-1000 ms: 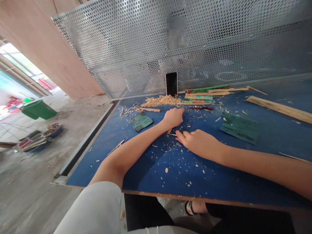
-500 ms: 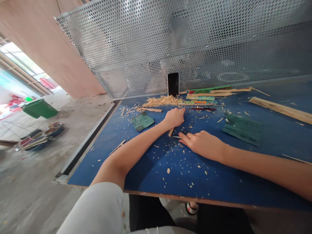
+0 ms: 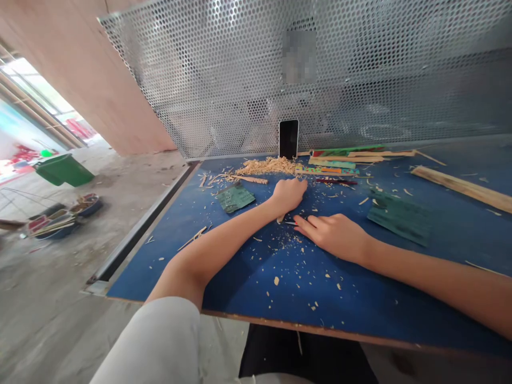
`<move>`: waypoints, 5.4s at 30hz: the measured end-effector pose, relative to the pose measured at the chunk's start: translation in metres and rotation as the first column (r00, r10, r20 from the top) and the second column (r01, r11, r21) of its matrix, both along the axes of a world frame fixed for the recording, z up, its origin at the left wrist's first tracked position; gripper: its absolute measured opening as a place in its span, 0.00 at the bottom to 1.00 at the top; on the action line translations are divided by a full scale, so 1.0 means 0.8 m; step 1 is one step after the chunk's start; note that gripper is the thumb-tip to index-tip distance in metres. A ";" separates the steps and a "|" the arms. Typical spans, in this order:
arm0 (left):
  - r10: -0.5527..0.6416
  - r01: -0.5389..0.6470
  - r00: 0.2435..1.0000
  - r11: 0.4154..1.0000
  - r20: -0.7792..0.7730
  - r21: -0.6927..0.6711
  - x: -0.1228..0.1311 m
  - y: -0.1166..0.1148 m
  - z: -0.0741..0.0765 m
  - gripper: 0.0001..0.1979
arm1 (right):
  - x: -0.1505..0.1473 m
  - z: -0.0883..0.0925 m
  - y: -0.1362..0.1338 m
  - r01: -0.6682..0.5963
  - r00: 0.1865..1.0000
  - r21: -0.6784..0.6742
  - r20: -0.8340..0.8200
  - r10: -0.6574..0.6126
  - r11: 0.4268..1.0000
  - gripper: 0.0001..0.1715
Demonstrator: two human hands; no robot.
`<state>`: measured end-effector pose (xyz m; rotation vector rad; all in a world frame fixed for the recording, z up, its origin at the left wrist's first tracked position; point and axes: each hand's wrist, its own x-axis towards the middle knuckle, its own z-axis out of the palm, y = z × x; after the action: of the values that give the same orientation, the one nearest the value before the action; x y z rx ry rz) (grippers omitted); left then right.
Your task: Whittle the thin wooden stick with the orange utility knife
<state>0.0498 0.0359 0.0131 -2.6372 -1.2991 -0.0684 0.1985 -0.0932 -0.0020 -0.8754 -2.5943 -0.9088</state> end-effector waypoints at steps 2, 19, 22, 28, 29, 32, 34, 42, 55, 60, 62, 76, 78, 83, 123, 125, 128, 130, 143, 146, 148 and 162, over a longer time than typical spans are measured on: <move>-0.023 0.023 1.000 0.999 -0.017 0.023 -0.001 0.001 0.000 0.15 | -0.001 0.000 0.001 -0.008 1.000 0.016 -0.007 0.008 1.000 0.21; 0.052 -0.051 0.998 0.998 0.021 -0.043 -0.003 0.003 0.003 0.17 | -0.005 0.001 0.006 0.007 1.000 -0.040 -0.016 -0.008 0.999 0.21; 0.057 -0.056 0.998 0.997 0.015 -0.044 -0.003 0.000 0.005 0.16 | -0.004 -0.001 0.006 -0.004 1.000 -0.030 -0.019 0.003 1.000 0.21; -0.010 0.009 0.999 1.000 -0.053 -0.006 -0.004 -0.005 0.008 0.18 | -0.004 -0.001 0.007 0.006 1.000 -0.081 -0.012 -0.007 0.997 0.21; -0.006 0.005 0.999 1.000 -0.053 -0.006 -0.005 -0.004 0.007 0.18 | -0.004 0.000 0.007 0.004 1.000 -0.090 -0.019 -0.005 0.996 0.20; 0.021 -0.021 0.999 1.000 -0.038 -0.009 -0.006 0.002 0.004 0.17 | -0.005 0.003 0.008 -0.006 0.999 -0.090 -0.046 0.002 0.996 0.20; 0.029 -0.030 0.999 1.000 -0.030 -0.011 -0.008 0.005 0.002 0.18 | -0.005 0.004 0.009 -0.013 0.998 -0.084 -0.062 0.007 0.996 0.21; 0.021 -0.021 1.000 0.999 -0.016 -0.027 -0.009 0.002 0.001 0.18 | 0.006 0.005 0.014 -0.050 0.995 -0.108 -0.088 0.040 0.993 0.22; 0.065 -0.064 0.998 0.995 0.016 -0.073 -0.006 -0.005 0.001 0.21 | 0.011 -0.004 0.017 -0.082 0.993 -0.117 -0.095 0.071 0.990 0.20; 0.082 -0.079 0.996 0.993 0.032 -0.093 -0.005 -0.004 -0.001 0.21 | 0.006 0.000 0.013 -0.058 0.996 -0.137 -0.078 0.048 0.989 0.21; 0.082 -0.078 0.996 0.992 0.043 -0.098 -0.004 -0.004 -0.002 0.21 | 0.003 0.003 0.009 -0.039 0.998 -0.143 -0.064 0.030 0.989 0.21; 0.063 -0.060 0.997 0.994 0.035 -0.090 -0.006 -0.006 0.002 0.20 | -0.009 0.008 -0.006 0.088 0.996 -0.262 0.055 -0.077 0.961 0.17; 0.074 -0.071 0.997 0.993 0.028 -0.098 -0.007 -0.006 0.004 0.19 | -0.009 0.008 -0.006 0.093 0.995 -0.283 0.062 -0.078 0.954 0.17; 0.085 -0.082 0.996 0.990 0.024 -0.111 -0.007 -0.007 0.006 0.18 | -0.007 0.006 -0.006 0.061 0.997 -0.234 0.049 -0.051 0.970 0.19; 0.179 -0.172 0.983 0.976 0.041 -0.136 -0.009 -0.003 0.006 0.18 | -0.005 0.038 0.004 0.208 0.978 -0.480 0.121 -0.171 0.852 0.16; 0.179 -0.173 0.983 0.976 0.033 -0.135 -0.010 -0.002 0.008 0.17 | -0.005 0.038 0.005 0.222 0.975 -0.492 0.137 -0.178 0.842 0.17; 0.175 -0.172 0.984 0.975 0.013 -0.141 -0.012 -0.001 0.009 0.17 | -0.004 0.033 0.004 0.215 0.976 -0.516 0.127 -0.174 0.829 0.18; 0.172 -0.170 0.985 0.977 0.005 -0.131 -0.012 -0.002 0.008 0.17 | -0.001 0.027 0.004 0.188 0.982 -0.507 0.095 -0.162 0.841 0.18; 0.207 -0.202 0.978 0.973 0.034 -0.113 -0.008 -0.003 0.002 0.18 | 0.009 0.010 0.009 0.003 0.996 -0.190 -0.091 -0.021 0.982 0.25; 0.238 -0.226 0.969 0.963 0.072 -0.146 -0.008 0.000 0.003 0.17 | 0.008 0.007 0.010 0.006 0.994 -0.165 -0.104 -0.023 0.986 0.24; 0.253 -0.236 0.964 0.957 0.087 -0.168 -0.009 0.001 0.004 0.16 | 0.008 0.005 0.010 0.009 0.992 -0.146 -0.122 -0.027 0.989 0.23; 0.241 -0.200 0.945 0.961 0.220 -0.192 -0.010 -0.004 0.013 0.29 | 0.015 0.002 0.007 0.070 0.980 -0.218 -0.167 -0.107 0.974 0.24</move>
<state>0.0417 0.0324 0.0233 -2.6636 -1.7459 -0.2651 0.2103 -0.0877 -0.0001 -1.0829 -2.5438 -0.5523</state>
